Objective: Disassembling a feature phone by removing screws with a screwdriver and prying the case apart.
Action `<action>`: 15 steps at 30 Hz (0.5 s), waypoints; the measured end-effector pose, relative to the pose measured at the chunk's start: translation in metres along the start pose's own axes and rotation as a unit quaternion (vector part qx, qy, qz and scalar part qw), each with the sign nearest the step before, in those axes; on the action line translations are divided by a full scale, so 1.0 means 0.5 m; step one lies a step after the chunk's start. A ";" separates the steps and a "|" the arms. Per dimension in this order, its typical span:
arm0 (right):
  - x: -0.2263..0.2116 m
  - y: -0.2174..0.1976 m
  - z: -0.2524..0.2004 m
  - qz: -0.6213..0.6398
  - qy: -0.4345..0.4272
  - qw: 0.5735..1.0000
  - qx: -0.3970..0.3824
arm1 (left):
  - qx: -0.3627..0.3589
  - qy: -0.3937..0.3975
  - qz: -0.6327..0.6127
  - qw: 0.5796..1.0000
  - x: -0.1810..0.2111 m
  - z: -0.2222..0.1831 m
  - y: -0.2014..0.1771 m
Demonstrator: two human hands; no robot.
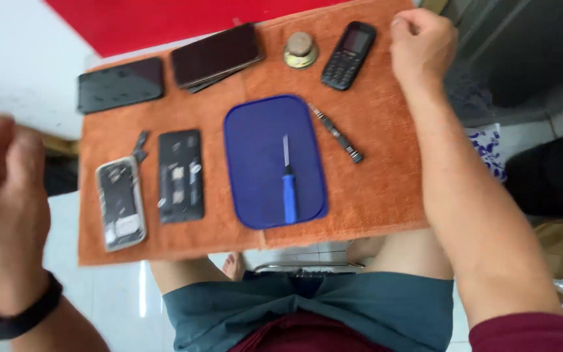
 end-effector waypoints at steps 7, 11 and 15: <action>0.132 0.087 0.001 -0.050 -0.060 0.996 -0.036 | 0.071 -0.136 0.056 0.987 -0.373 -0.201 0.065; 0.073 0.062 -0.012 -0.009 -0.147 0.987 -0.070 | 0.123 -0.273 0.041 0.953 -0.330 -0.225 0.085; 0.026 -0.009 -0.082 0.152 -0.070 0.976 -0.140 | 0.155 -0.280 -0.008 0.948 -0.295 -0.234 0.059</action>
Point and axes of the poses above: each hand's wrist, its own z-axis towards the middle knuckle, its own y-axis out of the palm, x = y × z, the point moved 9 cm from there along z, towards the middle knuckle, and after that the axes turned 1 degree about z, right-handed, at the moved point
